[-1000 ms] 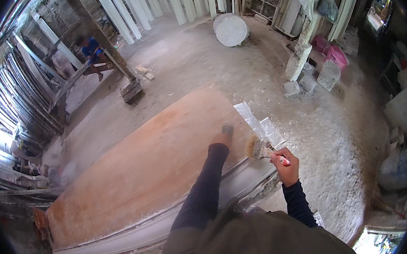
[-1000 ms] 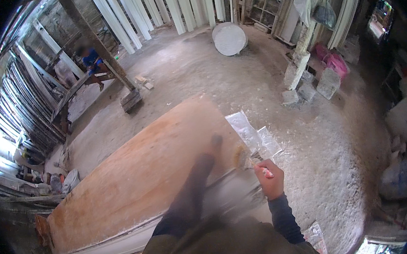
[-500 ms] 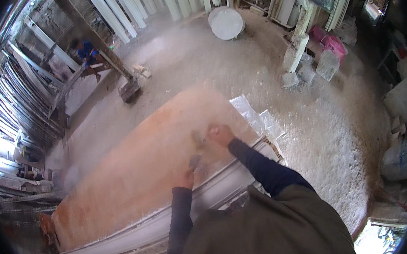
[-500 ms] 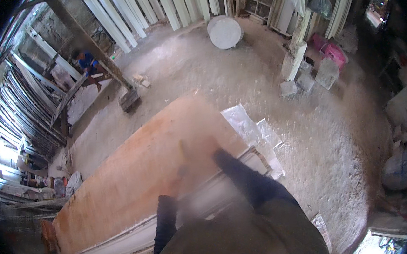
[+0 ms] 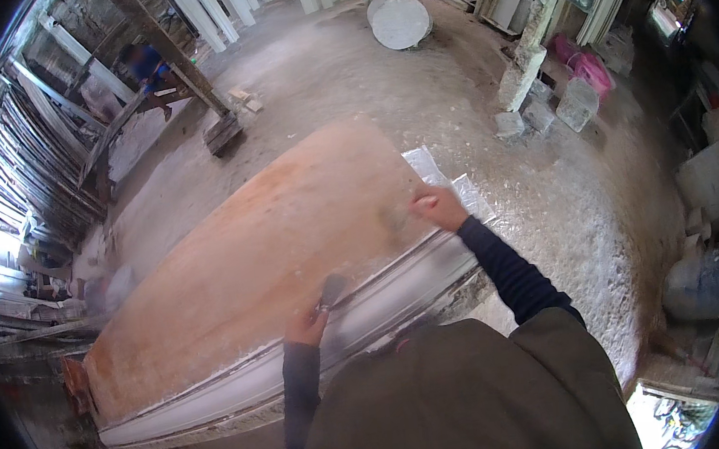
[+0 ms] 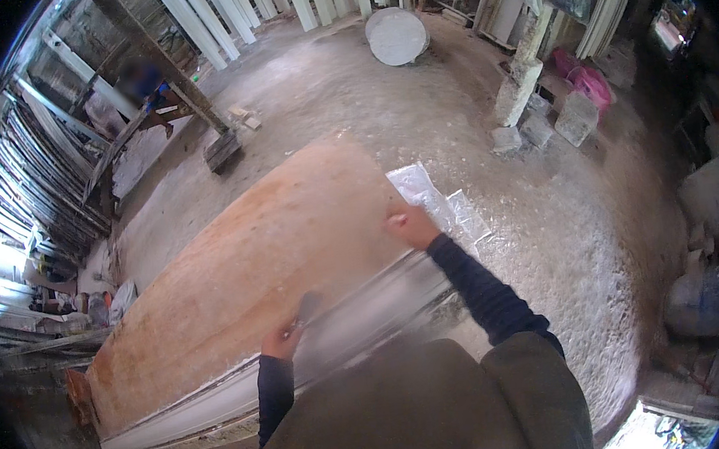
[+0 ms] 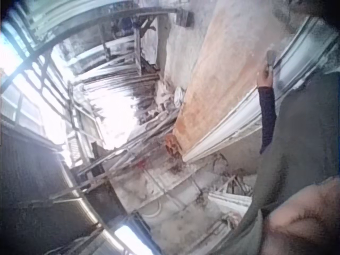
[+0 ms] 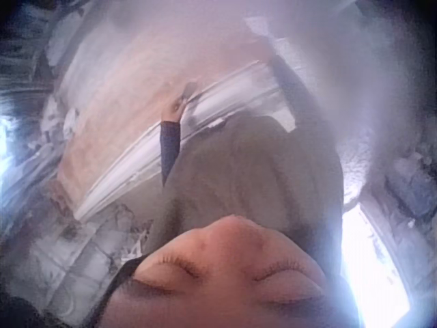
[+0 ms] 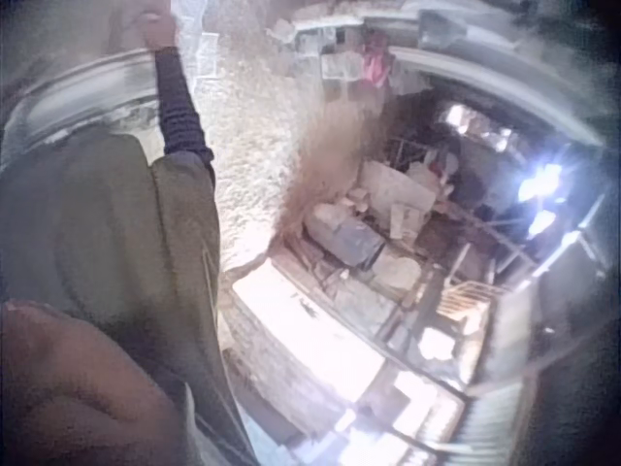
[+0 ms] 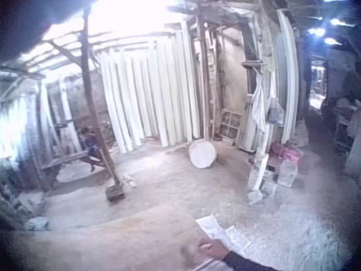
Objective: The person scrapes a large, flat, light-colored surface with a metal scraper in their left hand and brushes away debris with a brush in their right hand. The person works along the length of the surface, removing loose material and dust.
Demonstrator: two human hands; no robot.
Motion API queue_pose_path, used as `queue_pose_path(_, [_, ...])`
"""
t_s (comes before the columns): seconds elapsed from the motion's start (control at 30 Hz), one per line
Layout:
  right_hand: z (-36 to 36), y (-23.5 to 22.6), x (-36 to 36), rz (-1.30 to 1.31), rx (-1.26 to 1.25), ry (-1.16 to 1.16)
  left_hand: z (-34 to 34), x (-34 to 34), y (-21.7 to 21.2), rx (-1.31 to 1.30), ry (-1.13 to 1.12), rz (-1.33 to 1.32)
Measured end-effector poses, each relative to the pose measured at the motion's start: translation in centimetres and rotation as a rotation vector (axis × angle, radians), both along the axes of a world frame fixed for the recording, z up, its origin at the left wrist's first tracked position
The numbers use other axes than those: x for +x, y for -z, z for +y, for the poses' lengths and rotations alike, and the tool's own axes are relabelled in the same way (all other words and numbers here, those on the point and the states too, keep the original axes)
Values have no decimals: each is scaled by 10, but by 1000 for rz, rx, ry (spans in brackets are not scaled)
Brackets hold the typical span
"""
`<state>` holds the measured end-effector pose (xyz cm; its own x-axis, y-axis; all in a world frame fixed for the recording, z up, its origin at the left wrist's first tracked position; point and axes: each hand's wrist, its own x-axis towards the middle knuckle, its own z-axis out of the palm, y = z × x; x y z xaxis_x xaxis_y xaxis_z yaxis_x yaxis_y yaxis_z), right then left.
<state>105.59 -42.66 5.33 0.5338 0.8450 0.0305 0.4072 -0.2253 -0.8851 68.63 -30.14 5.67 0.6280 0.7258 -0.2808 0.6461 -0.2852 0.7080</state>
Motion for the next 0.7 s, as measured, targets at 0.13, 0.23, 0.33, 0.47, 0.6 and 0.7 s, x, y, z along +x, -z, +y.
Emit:
queue_pose_path(0.13, [1, 14, -2, 9, 59, -58, -11, 39, -34, 22, 71, 35])
queue_pose_path(0.23, [-27, 6, 61, -224, -14, 143, -12, 46, -24, 30, 125, -88])
queue_pose_path(0.33, [-57, -9, 92, -616, -119, 361, -11, 53, -18, 21, 200, -70])
queue_pose_path(0.47, [-82, -26, 61, -296, 40, 353, 6, 77, 14, -121, 238, -100])
queue_pose_path(0.6, [-96, -13, 25, -205, 121, 417, 23, 123, 31, -35, 426, 141])
queue_pose_path(0.7, [-128, -17, 25, -278, 181, 647, 20, 157, 48, 89, 587, 222])
